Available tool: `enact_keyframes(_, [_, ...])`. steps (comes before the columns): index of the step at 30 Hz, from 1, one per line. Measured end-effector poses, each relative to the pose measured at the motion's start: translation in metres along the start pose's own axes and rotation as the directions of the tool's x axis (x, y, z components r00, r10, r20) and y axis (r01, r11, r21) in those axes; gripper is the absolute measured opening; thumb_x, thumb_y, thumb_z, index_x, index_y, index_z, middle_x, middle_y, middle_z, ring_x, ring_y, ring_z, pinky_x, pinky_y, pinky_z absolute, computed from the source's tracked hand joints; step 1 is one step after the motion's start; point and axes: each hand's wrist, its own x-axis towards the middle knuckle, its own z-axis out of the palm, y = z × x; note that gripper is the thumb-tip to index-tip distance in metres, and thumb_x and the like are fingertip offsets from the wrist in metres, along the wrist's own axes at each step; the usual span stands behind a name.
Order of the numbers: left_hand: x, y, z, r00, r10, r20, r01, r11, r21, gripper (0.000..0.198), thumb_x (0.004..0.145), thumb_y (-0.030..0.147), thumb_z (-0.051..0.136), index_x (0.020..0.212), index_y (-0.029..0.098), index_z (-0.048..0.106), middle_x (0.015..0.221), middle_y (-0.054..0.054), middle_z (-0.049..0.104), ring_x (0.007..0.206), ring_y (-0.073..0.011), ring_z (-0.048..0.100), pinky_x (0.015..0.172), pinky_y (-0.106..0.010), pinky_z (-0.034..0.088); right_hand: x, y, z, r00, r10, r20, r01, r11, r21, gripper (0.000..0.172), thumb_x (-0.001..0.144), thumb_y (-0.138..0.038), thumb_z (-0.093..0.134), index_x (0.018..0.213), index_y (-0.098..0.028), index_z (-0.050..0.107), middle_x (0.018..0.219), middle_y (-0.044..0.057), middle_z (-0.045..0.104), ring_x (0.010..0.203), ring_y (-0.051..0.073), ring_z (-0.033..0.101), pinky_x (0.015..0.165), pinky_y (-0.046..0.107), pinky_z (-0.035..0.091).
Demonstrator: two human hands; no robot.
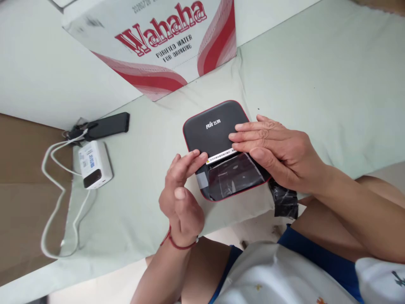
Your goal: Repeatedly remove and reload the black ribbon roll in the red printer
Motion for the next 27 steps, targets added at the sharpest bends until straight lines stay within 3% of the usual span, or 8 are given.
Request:
enact_keyframes(4, [0.007, -0.002, -0.003, 0.996, 0.09, -0.005, -0.09, 0.991, -0.098, 0.036, 0.111, 0.044, 0.054, 0.139, 0.031, 0.074, 0.127, -0.002, 0.082, 0.122, -0.0269, 0.078, 0.13, -0.053, 0.04, 0.001, -0.002, 0.005, 0.999, 0.014, -0.032, -0.013, 1.0, 0.014, 0.029, 0.112, -0.024, 0.053, 0.118, -0.019, 0.082, 0.134, 0.007, 0.08, 0.136, 0.019, 0.072, 0.128, 0.043, 0.045])
enact_keyframes(9, [0.008, -0.008, 0.002, 1.0, 0.004, -0.024, -0.011, 0.959, -0.283, 0.031, 0.101, 0.028, 0.077, 0.132, 0.033, 0.075, 0.121, -0.001, 0.082, 0.124, -0.0209, 0.076, 0.118, -0.038, 0.052, 0.003, -0.002, 0.011, 0.993, 0.015, -0.113, -0.01, 0.999, 0.046, 0.027, 0.111, -0.025, 0.056, 0.111, -0.017, 0.082, 0.126, 0.007, 0.083, 0.131, 0.019, 0.075, 0.127, 0.043, 0.046])
enact_keyframes(11, [0.01, -0.006, 0.006, 0.998, -0.053, -0.014, 0.043, 0.907, -0.418, 0.04, 0.097, 0.031, 0.083, 0.136, 0.038, 0.073, 0.132, 0.001, 0.079, 0.135, -0.0205, 0.07, 0.12, -0.035, 0.051, 0.003, -0.005, 0.009, 0.992, 0.0, -0.126, 0.004, 0.999, 0.037, 0.025, 0.11, -0.028, 0.058, 0.11, -0.019, 0.081, 0.124, 0.006, 0.084, 0.131, 0.02, 0.074, 0.129, 0.046, 0.043])
enact_keyframes(14, [0.015, 0.001, 0.005, 0.98, -0.191, 0.052, 0.188, 0.814, -0.55, 0.065, 0.088, 0.033, 0.092, 0.145, 0.049, 0.065, 0.159, 0.005, 0.063, 0.161, -0.0233, 0.047, 0.129, -0.037, 0.046, 0.004, -0.012, 0.004, 0.986, -0.11, -0.122, 0.111, 0.994, -0.002, 0.025, 0.109, -0.032, 0.06, 0.109, -0.02, 0.081, 0.12, 0.005, 0.085, 0.131, 0.023, 0.074, 0.129, 0.049, 0.043])
enact_keyframes(17, [0.023, 0.006, -0.001, 0.92, -0.348, 0.182, 0.385, 0.706, -0.595, 0.088, 0.079, 0.027, 0.098, 0.151, 0.055, 0.057, 0.167, 0.006, 0.054, 0.168, -0.0249, 0.036, 0.13, -0.038, 0.047, 0.005, -0.019, 0.001, 0.963, -0.255, -0.089, 0.251, 0.966, -0.054, 0.029, 0.108, -0.037, 0.062, 0.102, -0.017, 0.081, 0.116, 0.005, 0.085, 0.115, 0.025, 0.074, 0.108, 0.046, 0.056])
enact_keyframes(20, [0.028, 0.005, -0.009, 0.859, -0.421, 0.29, 0.506, 0.616, -0.604, 0.101, 0.074, 0.021, 0.1, 0.155, 0.057, 0.052, 0.166, 0.004, 0.055, 0.162, -0.0252, 0.045, 0.122, -0.037, 0.056, 0.005, -0.02, 0.002, 0.953, -0.3, -0.044, 0.295, 0.95, -0.101, 0.034, 0.108, -0.039, 0.061, 0.089, -0.017, 0.08, 0.104, 0.004, 0.085, 0.099, 0.024, 0.065, 0.087, 0.041, 0.055])
enact_keyframes(24, [0.028, -0.004, -0.013, 0.826, -0.424, 0.372, 0.562, 0.571, -0.598, 0.107, 0.075, 0.02, 0.098, 0.159, 0.059, 0.045, 0.159, 0.004, 0.061, 0.134, -0.0205, 0.068, 0.102, -0.03, 0.065, 0.006, -0.017, 0.005, 0.947, -0.322, -0.019, 0.316, 0.937, -0.148, 0.035, 0.109, -0.038, 0.06, 0.085, -0.018, 0.077, 0.096, 0.003, 0.081, 0.097, 0.022, 0.061, 0.087, 0.04, 0.05])
enact_keyframes(27, [0.027, -0.008, -0.011, 0.832, -0.415, 0.368, 0.555, 0.596, -0.581, 0.107, 0.078, 0.019, 0.096, 0.16, 0.061, 0.043, 0.156, 0.005, 0.062, 0.131, -0.0176, 0.07, 0.102, -0.026, 0.063, 0.009, -0.017, 0.004, 0.947, -0.32, -0.016, 0.314, 0.937, -0.149, 0.035, 0.11, -0.037, 0.059, 0.084, -0.02, 0.076, 0.092, 0.002, 0.08, 0.098, 0.021, 0.061, 0.09, 0.04, 0.049])
